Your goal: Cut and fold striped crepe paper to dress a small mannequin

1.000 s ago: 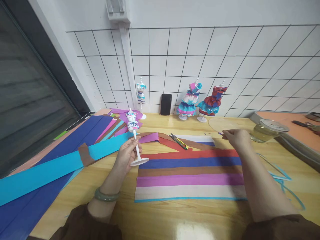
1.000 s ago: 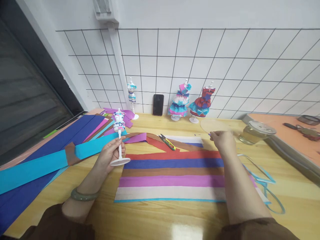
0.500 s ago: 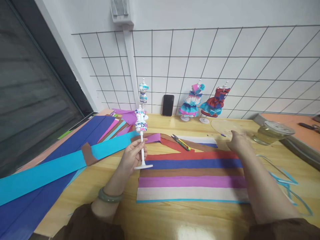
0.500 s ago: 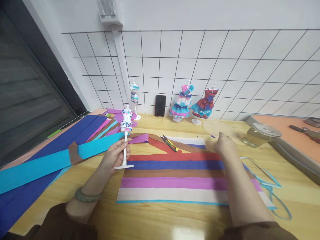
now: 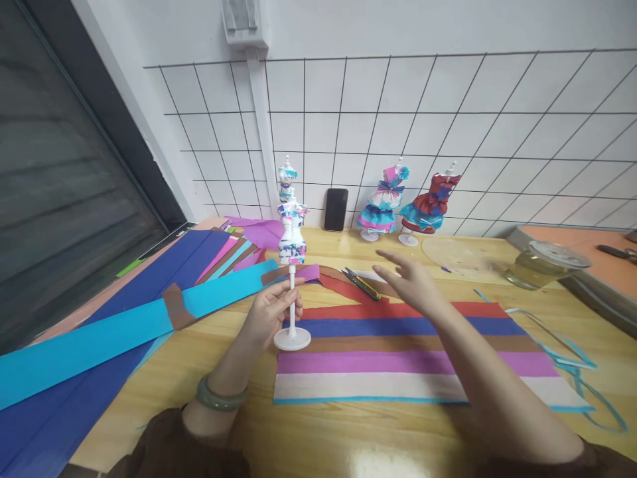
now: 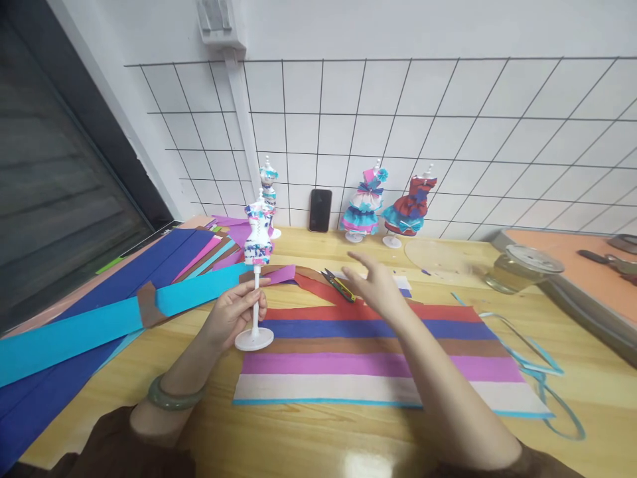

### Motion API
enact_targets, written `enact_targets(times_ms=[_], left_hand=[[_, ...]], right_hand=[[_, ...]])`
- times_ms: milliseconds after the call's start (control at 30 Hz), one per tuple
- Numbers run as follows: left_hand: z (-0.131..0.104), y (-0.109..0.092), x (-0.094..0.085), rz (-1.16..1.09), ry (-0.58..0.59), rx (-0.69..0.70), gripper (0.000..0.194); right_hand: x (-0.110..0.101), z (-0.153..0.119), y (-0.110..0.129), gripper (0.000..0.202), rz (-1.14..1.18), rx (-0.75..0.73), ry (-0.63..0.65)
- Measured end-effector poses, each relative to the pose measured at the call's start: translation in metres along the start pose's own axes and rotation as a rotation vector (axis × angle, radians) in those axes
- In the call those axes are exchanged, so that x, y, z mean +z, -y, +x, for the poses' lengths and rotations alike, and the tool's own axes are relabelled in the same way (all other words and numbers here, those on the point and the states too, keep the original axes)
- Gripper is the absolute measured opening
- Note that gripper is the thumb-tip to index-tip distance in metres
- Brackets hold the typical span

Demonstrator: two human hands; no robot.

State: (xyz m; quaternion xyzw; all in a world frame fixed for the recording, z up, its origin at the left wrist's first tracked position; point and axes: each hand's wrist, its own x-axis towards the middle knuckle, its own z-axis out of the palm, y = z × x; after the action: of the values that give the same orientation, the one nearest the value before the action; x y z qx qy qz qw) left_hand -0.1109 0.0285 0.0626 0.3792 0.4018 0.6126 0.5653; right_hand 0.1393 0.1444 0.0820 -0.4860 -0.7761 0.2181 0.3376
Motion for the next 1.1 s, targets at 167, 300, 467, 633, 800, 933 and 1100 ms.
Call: enact_targets(times_ms=[167, 300, 467, 633, 800, 933, 1100], left_hand=[[-0.009, 0.002, 0.007, -0.038, 0.195, -0.106, 0.036], [-0.016, 0.005, 0.014, -0.02, 0.317, -0.187, 0.036], [-0.02, 0.008, 0.021, 0.007, 0.404, -0.225, 0.036], [-0.021, 0.009, 0.023, 0.028, 0.412, -0.208, 0.037], [-0.021, 0.01, 0.024, 0.031, 0.399, -0.19, 0.039], [-0.021, 0.011, 0.024, 0.027, 0.414, -0.178, 0.037], [-0.021, 0.012, 0.024, 0.052, 0.406, -0.161, 0.035]], right_hand=[[0.019, -0.029, 0.061, 0.034, 0.253, -0.1, 0.069], [0.022, -0.041, 0.078, 0.019, 0.24, -0.278, -0.086], [0.019, -0.045, 0.082, 0.014, 0.068, -0.479, -0.2], [0.02, -0.046, 0.081, 0.012, 0.007, -0.492, -0.209], [0.021, -0.047, 0.081, 0.009, 0.087, -0.459, -0.188], [0.022, -0.045, 0.084, 0.005, 0.228, -0.373, -0.164], [0.026, -0.043, 0.083, 0.011, 0.252, -0.291, -0.104]])
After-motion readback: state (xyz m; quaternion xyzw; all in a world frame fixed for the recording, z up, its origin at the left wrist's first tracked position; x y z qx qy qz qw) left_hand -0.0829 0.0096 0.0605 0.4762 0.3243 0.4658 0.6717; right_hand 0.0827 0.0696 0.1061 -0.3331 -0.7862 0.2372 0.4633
